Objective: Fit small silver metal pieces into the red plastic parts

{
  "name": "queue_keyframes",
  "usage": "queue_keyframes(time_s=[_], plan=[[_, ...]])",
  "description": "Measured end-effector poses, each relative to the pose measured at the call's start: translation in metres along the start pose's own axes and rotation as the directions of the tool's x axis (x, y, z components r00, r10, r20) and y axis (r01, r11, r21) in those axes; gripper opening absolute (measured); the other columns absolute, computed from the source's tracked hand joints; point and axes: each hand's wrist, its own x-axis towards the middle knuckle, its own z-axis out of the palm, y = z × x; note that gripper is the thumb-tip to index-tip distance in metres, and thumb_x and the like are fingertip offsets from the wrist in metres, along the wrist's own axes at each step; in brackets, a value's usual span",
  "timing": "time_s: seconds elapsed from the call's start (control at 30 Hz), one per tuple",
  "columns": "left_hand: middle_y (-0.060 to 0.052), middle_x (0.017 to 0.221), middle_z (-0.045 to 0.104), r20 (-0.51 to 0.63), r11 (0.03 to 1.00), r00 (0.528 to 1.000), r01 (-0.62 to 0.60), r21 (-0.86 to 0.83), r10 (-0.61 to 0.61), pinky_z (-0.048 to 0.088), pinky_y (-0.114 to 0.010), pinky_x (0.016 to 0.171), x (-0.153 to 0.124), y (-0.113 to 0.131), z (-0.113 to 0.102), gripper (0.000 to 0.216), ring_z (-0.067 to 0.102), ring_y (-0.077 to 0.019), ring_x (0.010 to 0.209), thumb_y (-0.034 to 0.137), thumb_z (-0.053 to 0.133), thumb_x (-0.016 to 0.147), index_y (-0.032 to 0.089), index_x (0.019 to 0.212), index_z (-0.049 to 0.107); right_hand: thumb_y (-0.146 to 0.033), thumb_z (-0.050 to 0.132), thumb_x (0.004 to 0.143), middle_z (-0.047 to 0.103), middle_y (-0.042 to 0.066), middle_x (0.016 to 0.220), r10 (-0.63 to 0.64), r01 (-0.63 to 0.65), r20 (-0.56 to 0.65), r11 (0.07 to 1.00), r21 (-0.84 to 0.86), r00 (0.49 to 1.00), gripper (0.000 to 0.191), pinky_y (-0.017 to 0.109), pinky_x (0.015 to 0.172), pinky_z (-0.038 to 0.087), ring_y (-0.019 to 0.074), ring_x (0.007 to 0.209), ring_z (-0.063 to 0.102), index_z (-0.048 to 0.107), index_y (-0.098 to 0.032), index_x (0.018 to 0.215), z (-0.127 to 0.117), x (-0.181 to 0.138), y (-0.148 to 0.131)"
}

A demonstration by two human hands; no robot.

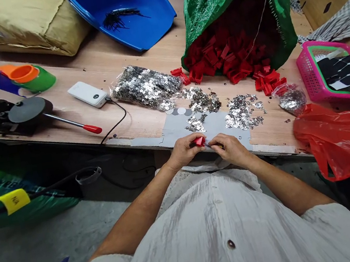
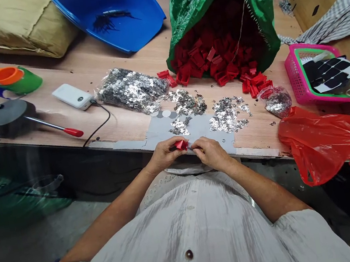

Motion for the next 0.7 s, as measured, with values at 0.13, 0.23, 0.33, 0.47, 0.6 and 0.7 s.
queue_keyframes(time_s=[0.13, 0.23, 0.33, 0.47, 0.6, 0.7], plan=[[-0.005, 0.100, 0.072, 0.002, 1.000, 1.000, -0.011, 0.017, 0.011, 0.048, -0.030, 0.086, 0.000, 0.001, -0.001, 0.027, 0.066, -0.0199, 0.091, 0.025, 0.070, 0.075, 0.020, 0.101, 0.067, -0.016, 0.055, 0.090, 0.067, 0.005, 0.093, 0.010, -0.010, -0.007, 1.000, -0.015, 1.000, 0.016, 0.028, 0.075, 0.045, 0.0164, 0.083, 0.062, 0.068, -0.021, 0.097, 0.000, 0.000, -0.003], [-0.004, 0.099, 0.073, 0.004, 1.000, 1.000, -0.009, 0.021, 0.009, 0.049, -0.029, 0.085, 0.001, 0.001, -0.001, 0.026, 0.066, -0.0195, 0.090, 0.025, 0.070, 0.075, 0.020, 0.100, 0.068, -0.016, 0.055, 0.090, 0.067, 0.005, 0.093, 0.018, -0.018, -0.013, 1.000, -0.026, 1.000, 0.015, 0.029, 0.075, 0.046, 0.0166, 0.082, 0.062, 0.068, -0.022, 0.096, 0.001, -0.002, -0.003], [-0.004, 0.098, 0.073, 0.001, 1.000, 1.000, 0.002, 0.017, -0.002, 0.049, -0.029, 0.084, 0.000, 0.001, 0.000, 0.024, 0.067, -0.0197, 0.089, 0.026, 0.069, 0.075, 0.020, 0.099, 0.069, -0.016, 0.055, 0.090, 0.067, 0.004, 0.094, 0.022, -0.023, -0.022, 0.999, -0.034, 1.000, 0.015, 0.028, 0.076, 0.046, 0.0168, 0.084, 0.063, 0.068, -0.022, 0.096, 0.006, -0.002, -0.003], [-0.003, 0.095, 0.074, -0.027, 1.000, 1.000, 0.008, -0.013, -0.009, 0.050, -0.028, 0.082, 0.000, 0.000, 0.002, 0.024, 0.068, -0.0193, 0.087, 0.028, 0.070, 0.076, 0.020, 0.098, 0.068, -0.013, 0.055, 0.088, 0.066, 0.005, 0.095, 0.042, -0.045, -0.036, 0.996, -0.072, 0.998, 0.017, 0.029, 0.077, 0.046, 0.0175, 0.086, 0.062, 0.066, -0.023, 0.096, 0.012, 0.004, -0.006], [-0.003, 0.095, 0.073, -0.022, 1.000, 1.000, 0.011, -0.003, -0.011, 0.049, -0.028, 0.082, -0.002, -0.001, 0.002, 0.025, 0.067, -0.0184, 0.087, 0.028, 0.069, 0.077, 0.021, 0.100, 0.067, -0.013, 0.057, 0.087, 0.067, 0.004, 0.091, 0.046, -0.047, -0.019, 0.999, -0.024, 0.999, 0.014, 0.028, 0.075, 0.045, 0.0168, 0.083, 0.062, 0.067, -0.022, 0.092, 0.008, 0.011, -0.006], [-0.004, 0.099, 0.073, -0.020, 1.000, 1.000, 0.011, 0.014, -0.011, 0.048, -0.030, 0.086, -0.002, -0.001, 0.002, 0.026, 0.067, -0.0195, 0.092, 0.027, 0.069, 0.077, 0.020, 0.102, 0.067, -0.015, 0.058, 0.087, 0.067, 0.003, 0.087, 0.031, -0.031, -0.004, 0.998, 0.048, 1.000, 0.012, 0.027, 0.072, 0.044, 0.0156, 0.079, 0.061, 0.068, -0.021, 0.090, -0.001, 0.010, -0.003]])
